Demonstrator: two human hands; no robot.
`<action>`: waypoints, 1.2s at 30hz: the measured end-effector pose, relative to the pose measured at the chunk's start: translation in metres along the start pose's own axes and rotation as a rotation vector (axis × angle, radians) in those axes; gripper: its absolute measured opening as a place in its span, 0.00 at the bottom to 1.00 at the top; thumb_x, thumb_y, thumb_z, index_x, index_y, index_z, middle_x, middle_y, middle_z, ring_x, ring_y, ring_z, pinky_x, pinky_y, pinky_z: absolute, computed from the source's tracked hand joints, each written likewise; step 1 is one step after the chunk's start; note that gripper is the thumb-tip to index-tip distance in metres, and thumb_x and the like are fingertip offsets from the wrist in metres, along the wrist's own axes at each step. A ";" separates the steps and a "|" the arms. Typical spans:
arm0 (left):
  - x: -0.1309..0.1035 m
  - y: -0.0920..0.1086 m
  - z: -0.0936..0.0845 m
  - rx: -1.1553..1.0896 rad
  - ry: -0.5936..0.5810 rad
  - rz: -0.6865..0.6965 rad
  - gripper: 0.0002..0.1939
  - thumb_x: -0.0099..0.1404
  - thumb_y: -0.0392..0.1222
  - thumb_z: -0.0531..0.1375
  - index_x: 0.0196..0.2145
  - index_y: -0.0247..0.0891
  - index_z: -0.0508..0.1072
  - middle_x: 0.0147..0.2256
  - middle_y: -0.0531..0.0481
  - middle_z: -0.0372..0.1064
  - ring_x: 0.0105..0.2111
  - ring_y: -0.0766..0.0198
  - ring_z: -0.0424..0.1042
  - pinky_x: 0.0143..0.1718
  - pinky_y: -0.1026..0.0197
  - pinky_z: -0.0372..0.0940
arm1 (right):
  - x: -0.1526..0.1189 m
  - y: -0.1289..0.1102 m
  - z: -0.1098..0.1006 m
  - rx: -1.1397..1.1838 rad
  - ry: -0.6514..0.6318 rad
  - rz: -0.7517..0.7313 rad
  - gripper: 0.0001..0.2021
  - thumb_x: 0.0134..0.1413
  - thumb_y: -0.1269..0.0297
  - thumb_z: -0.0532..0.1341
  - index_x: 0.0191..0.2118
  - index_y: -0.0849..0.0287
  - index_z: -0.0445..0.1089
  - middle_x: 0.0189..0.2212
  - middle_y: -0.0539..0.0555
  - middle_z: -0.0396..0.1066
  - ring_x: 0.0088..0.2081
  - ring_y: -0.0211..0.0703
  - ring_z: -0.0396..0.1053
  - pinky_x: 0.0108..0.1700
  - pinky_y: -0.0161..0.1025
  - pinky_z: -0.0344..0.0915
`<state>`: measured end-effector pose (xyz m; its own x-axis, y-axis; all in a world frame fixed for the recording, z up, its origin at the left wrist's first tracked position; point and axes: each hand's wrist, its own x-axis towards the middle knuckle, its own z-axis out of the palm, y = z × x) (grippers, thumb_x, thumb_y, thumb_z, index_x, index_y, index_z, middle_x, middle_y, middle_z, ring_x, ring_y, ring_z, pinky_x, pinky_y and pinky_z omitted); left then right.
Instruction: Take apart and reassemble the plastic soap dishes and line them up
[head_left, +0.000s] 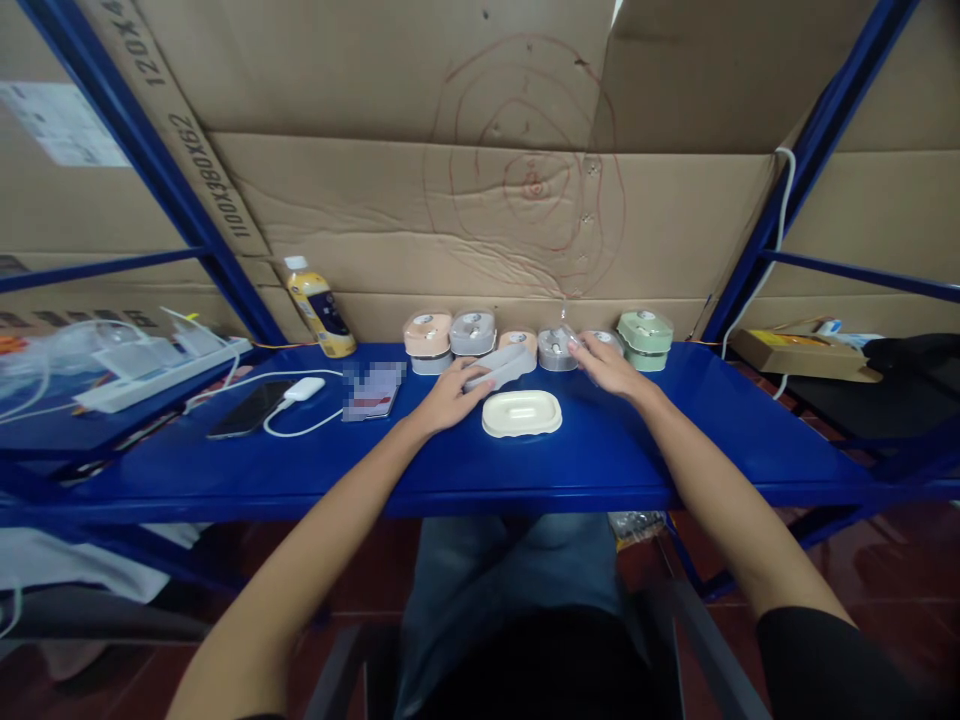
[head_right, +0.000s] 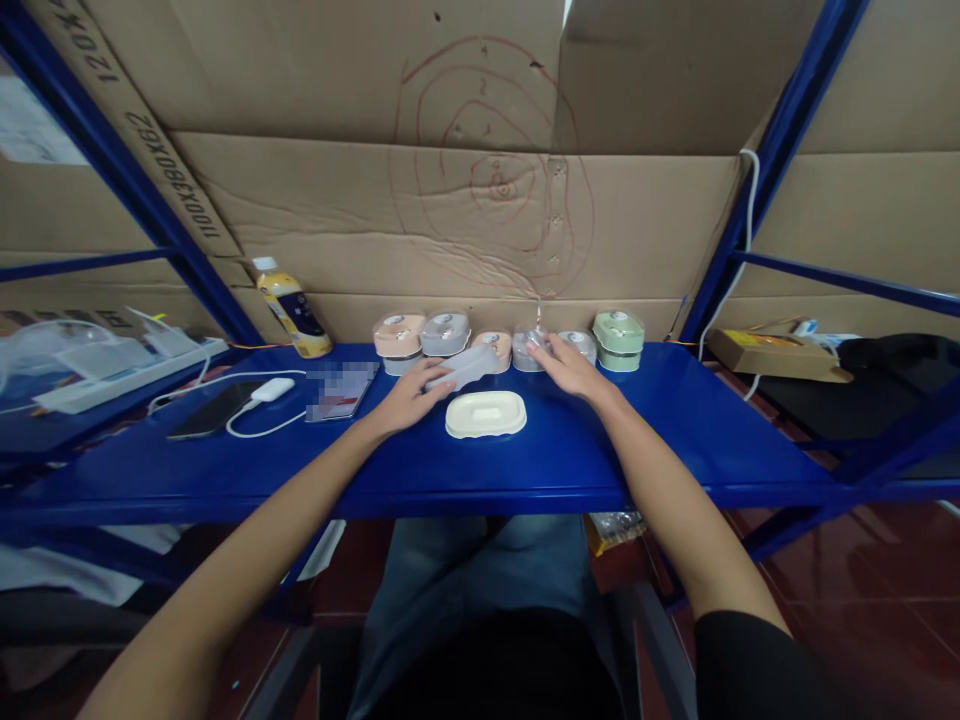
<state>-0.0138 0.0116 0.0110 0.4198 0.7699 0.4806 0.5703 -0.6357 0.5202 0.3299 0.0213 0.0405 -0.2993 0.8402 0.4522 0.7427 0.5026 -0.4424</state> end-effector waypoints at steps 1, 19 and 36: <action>0.000 0.000 -0.001 0.005 0.002 -0.007 0.25 0.73 0.59 0.56 0.53 0.37 0.79 0.57 0.37 0.69 0.61 0.44 0.70 0.66 0.38 0.64 | 0.000 -0.002 -0.001 0.028 -0.001 0.039 0.35 0.71 0.33 0.45 0.62 0.55 0.70 0.54 0.65 0.77 0.57 0.65 0.74 0.60 0.62 0.69; -0.009 0.017 0.024 -0.190 -0.211 0.049 0.63 0.53 0.57 0.77 0.75 0.40 0.48 0.67 0.32 0.65 0.67 0.36 0.67 0.68 0.35 0.61 | -0.004 -0.033 0.017 0.052 -0.091 -0.163 0.43 0.50 0.38 0.73 0.67 0.57 0.71 0.59 0.65 0.75 0.58 0.65 0.74 0.62 0.62 0.68; -0.008 0.019 0.032 -0.236 -0.167 0.061 0.53 0.52 0.52 0.76 0.69 0.38 0.59 0.67 0.35 0.66 0.66 0.38 0.68 0.68 0.40 0.63 | -0.016 -0.067 0.039 -0.103 -0.296 -0.204 0.48 0.51 0.30 0.70 0.72 0.53 0.65 0.58 0.65 0.70 0.59 0.67 0.71 0.59 0.58 0.70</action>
<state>0.0163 -0.0053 -0.0056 0.5698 0.7157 0.4038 0.3686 -0.6617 0.6529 0.2615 -0.0182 0.0327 -0.5959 0.7552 0.2729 0.7023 0.6549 -0.2790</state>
